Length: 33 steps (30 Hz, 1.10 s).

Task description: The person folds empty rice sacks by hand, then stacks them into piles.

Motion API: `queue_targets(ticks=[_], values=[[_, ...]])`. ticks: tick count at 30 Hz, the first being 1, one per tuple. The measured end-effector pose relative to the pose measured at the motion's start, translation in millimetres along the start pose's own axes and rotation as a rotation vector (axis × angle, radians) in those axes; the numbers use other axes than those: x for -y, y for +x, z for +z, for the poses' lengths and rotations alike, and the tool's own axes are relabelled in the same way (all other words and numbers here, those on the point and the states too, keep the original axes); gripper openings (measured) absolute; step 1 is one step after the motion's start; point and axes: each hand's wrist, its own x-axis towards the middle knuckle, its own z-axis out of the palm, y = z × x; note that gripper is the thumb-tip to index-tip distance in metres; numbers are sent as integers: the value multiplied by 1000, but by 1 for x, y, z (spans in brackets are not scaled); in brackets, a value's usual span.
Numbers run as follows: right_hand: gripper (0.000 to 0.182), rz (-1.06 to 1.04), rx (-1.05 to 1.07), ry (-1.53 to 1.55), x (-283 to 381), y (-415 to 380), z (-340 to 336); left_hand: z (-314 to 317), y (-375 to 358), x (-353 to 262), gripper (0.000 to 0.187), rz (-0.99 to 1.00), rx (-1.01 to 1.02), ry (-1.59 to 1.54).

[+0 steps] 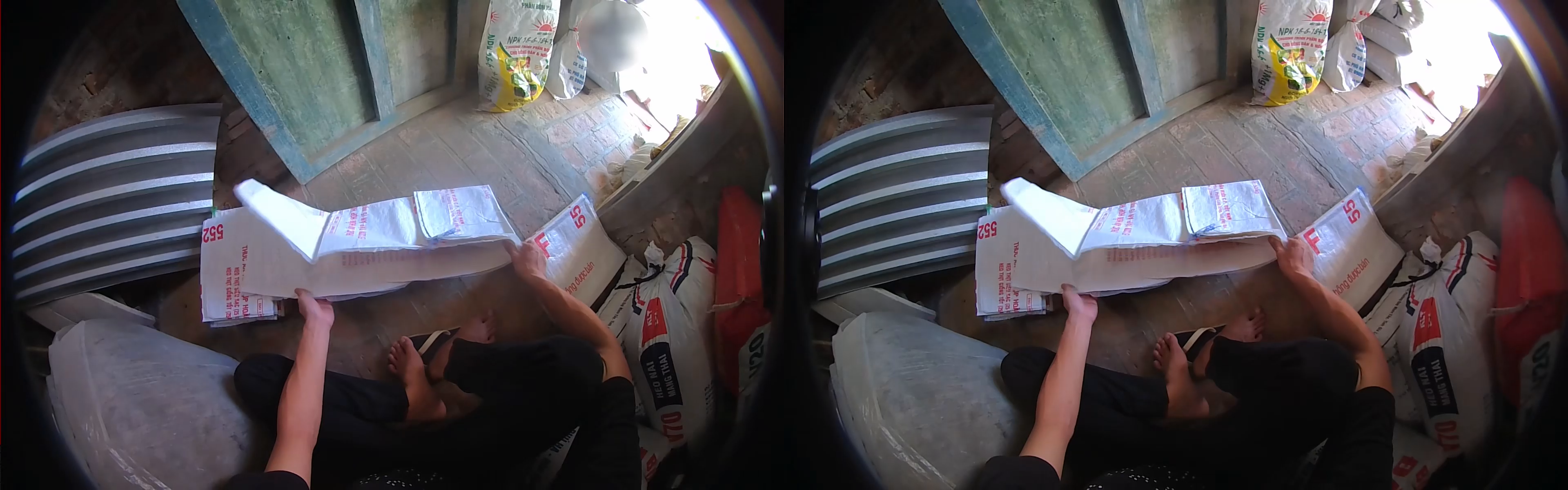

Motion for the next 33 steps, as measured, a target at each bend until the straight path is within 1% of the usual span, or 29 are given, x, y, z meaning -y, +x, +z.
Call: queue_targets(ticks=[2, 5, 6, 7, 8, 10, 12, 13, 16, 19, 22, 23, 24, 26, 29, 32, 33], values=[[60, -38, -56, 1, -9, 4, 11, 2, -5, -4, 61, 29, -26, 79], [56, -145, -108, -37, -19, 5, 20, 16, -25, -12, 72, 116, 20, -5], [55, -187, -120, -56, -23, 5, 24, 20, -28, -13, 74, 115, 4, 75], [50, -279, -120, -84, -28, 7, 27, 24, -30, -14, 77, 113, -14, 155], [49, -299, -89, -107, -25, 3, 25, 25, -30, -13, 80, 108, -32, 237], [48, -334, -31, -157, -21, -4, 15, 27, -31, -11, 73, 152, -84, 293], [40, -392, -5, -104, -22, -8, 12, 14, -14, 1, 64, 190, -146, 336], [37, -418, 9, -77, -23, -11, 11, 7, -6, 1, 50, 155, -169, 366], [32, -486, -5, -190, -16, -28, 1, -6, 9, 3, 42, 165, -210, 411], [36, -738, -239, -401, -10, -42, 8, 3, 5, 6, 35, 333, -265, 419], [47, -875, -137, -306, 2, -48, 31, 8, -4, 1, 34, 446, -229, 486], [53, -841, 4, -164, 6, -49, 47, -2, 10, 6, 34, 527, -216, 478], [58, -801, 142, -19, 11, -52, 66, -5, 10, 4, 33, 527, -201, 531], [68, -717, 112, 70, 26, -73, 102, -7, 4, 0, 32, 530, -171, 641], [79, -488, -5, 103, 55, -99, 135, -10, -2, 1, 28, 547, -152, 661], [85, -348, -72, 101, 75, -99, 146, -14, -7, -1, 26, 526, -110, 688], [76, -319, -70, 97, 77, -96, 148, -13, -8, -1, 25, 518, -94, 687]])
